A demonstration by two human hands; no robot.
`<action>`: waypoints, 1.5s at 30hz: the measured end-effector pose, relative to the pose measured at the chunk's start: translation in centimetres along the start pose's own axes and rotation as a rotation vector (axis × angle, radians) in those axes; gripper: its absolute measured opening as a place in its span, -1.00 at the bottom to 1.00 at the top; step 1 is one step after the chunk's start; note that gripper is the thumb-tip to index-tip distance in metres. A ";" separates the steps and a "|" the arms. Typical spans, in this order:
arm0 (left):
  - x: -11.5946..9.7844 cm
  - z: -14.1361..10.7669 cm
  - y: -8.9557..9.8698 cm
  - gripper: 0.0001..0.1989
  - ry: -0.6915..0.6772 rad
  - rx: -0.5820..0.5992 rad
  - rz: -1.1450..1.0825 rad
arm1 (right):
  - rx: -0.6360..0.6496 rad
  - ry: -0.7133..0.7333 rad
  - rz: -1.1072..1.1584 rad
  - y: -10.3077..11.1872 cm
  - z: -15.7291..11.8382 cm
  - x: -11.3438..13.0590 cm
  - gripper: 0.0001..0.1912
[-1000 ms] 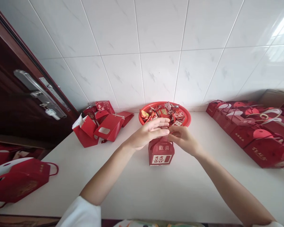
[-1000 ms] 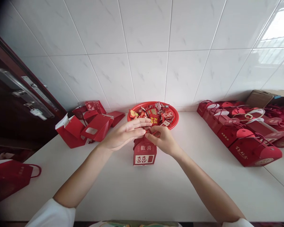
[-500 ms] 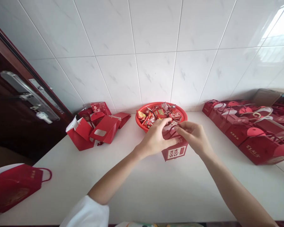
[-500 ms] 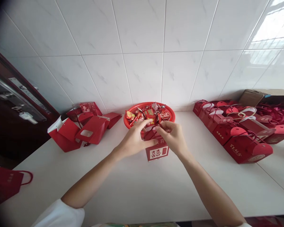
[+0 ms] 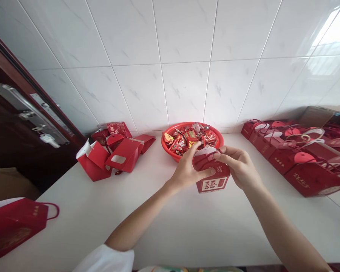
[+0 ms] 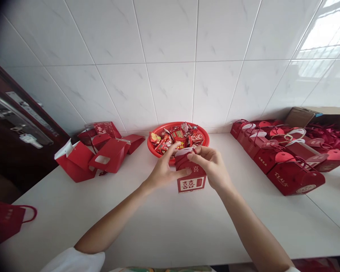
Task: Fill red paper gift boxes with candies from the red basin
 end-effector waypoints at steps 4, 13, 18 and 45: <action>0.5 -0.6 -1.2 -0.34 -0.050 0.069 0.043 | 0.046 -0.020 -0.078 -0.2 -0.2 -0.9 -0.62; 4.1 -2.4 -2.7 -0.61 -0.059 0.084 0.247 | 0.119 -0.082 -0.065 -0.5 -0.6 -4.2 -0.72; 5.5 -2.4 -2.8 -0.67 -0.003 0.053 0.120 | 0.133 -0.103 -0.051 -0.7 -0.7 -5.3 -0.73; 12.1 -3.9 -3.9 -0.62 0.189 -0.027 -0.316 | -0.933 0.243 -0.437 18.8 -10.0 7.2 -0.56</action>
Point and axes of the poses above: each hand's wrist, its own z-axis towards the middle knuckle, its own y-axis out of the back of the hand, x = y × z, the point moved 8 cm from there along z, towards the middle knuckle, and after that the axes turned 9 degrees about -z, right-handed, at the moved point
